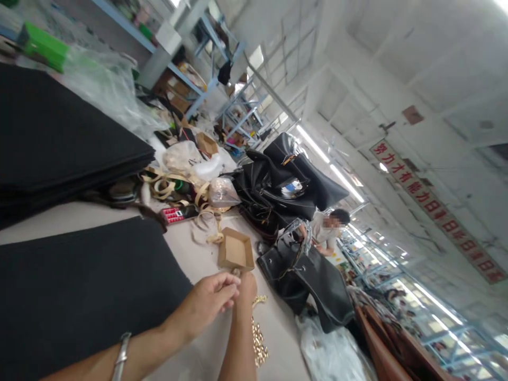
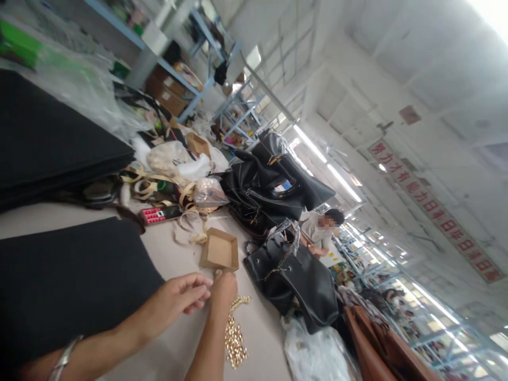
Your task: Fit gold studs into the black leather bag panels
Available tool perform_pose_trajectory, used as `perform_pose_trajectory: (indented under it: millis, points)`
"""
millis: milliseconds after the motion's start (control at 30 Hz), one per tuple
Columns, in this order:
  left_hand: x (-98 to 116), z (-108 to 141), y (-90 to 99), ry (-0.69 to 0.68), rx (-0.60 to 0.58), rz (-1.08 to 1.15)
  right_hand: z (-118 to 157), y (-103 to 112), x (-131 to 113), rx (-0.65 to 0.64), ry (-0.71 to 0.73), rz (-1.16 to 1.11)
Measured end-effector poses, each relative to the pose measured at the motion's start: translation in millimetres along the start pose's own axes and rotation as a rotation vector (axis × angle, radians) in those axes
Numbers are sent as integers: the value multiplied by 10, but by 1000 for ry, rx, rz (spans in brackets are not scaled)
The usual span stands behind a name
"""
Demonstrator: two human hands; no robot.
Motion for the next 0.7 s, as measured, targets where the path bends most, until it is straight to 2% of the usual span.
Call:
perform_pose_trajectory:
  millis: [100,267,467,567,700]
  points:
    - [-219,-138,121,18,18,-67,14,-170,46,-65,-75,-68]
    - [-461,-312,292,78,23,-160,55,-260,93,-35,-140,-247]
    - [-645,-365,312,161,3,-148,333,-154,126,78,-81,-584]
    - [-643,-314,254,168,-79,-111,606,-51,72,157,-33,-747]
    - [-598,-234,194,169,-155,-81,939,65,7,273,-64,-856]
Point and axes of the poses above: each hand's wrist, its own z-axis away from the middle knuckle, its own y-axis out of the back of the hand, x = y × z, the point moved 5 cm from there along -z, towards the middle knuckle, and after that the axes turned 5 degrees about z, right-handed, at the moved point
